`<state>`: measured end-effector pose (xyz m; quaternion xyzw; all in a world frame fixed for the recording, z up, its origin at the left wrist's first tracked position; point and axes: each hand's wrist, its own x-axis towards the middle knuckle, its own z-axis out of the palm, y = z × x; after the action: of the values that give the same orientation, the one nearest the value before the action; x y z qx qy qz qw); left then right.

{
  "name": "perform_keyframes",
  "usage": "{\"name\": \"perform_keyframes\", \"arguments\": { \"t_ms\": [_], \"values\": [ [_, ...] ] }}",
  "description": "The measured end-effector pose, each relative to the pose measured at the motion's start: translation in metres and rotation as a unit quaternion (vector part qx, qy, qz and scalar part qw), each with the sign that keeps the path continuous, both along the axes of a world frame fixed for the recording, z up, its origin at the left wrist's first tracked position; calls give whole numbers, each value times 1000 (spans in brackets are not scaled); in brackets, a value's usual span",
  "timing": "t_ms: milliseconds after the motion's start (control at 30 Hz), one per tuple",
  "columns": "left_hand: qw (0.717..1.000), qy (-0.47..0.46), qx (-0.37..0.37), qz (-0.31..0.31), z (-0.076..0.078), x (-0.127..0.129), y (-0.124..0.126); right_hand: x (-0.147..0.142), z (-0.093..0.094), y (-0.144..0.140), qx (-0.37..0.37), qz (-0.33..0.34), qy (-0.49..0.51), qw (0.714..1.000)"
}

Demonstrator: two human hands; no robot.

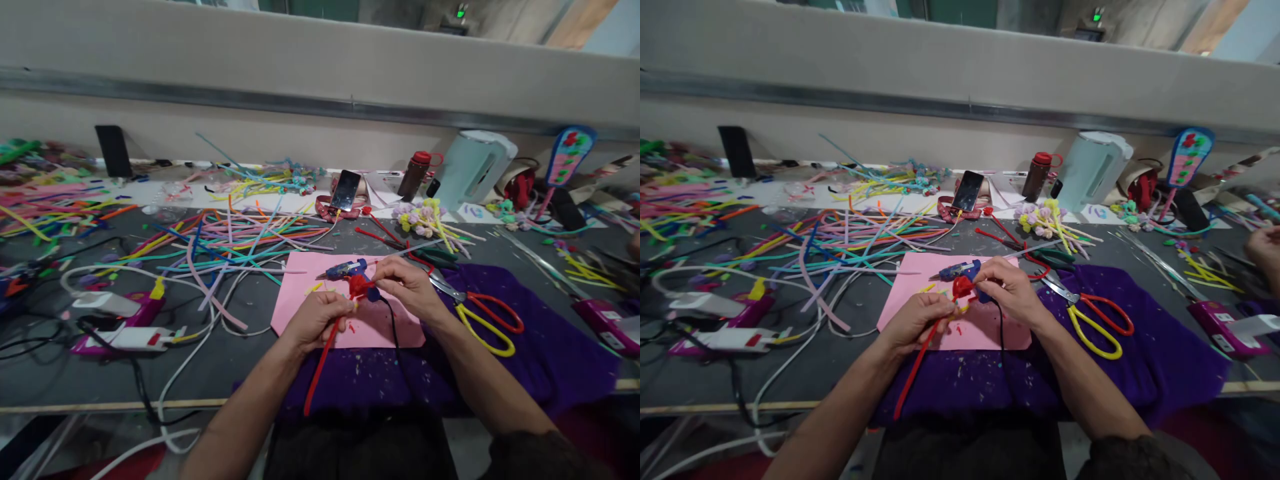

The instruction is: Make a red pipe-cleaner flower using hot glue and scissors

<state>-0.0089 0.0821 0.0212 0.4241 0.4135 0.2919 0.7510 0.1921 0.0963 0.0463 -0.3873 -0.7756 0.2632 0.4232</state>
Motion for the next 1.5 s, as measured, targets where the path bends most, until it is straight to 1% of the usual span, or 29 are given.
{"name": "perform_keyframes", "arguments": {
  "t_ms": [167,300,400,500,700,1000,1267,1500],
  "values": [
    [998,60,20,-15,-2,1,-1,7,2,2,-14,29,-20,999],
    [996,76,42,-32,-2,2,-2,7,3,1,-18,63,-42,997],
    [994,86,56,-28,1,4,-3,7,4,0,-13,73,-59,996],
    [993,94,65,-38,3,4,-3,6,4,0,1,84,-83,993],
    [989,122,68,-57,2,2,-4,4,5,-2,25,101,-119,987],
    [990,116,57,-61,5,3,-4,3,6,-4,35,111,-136,984],
    [992,93,66,-61,1,3,-3,4,5,-4,39,115,-164,979],
    [992,86,59,-67,-3,3,-2,3,4,-3,46,116,-166,978]
  ]
}}
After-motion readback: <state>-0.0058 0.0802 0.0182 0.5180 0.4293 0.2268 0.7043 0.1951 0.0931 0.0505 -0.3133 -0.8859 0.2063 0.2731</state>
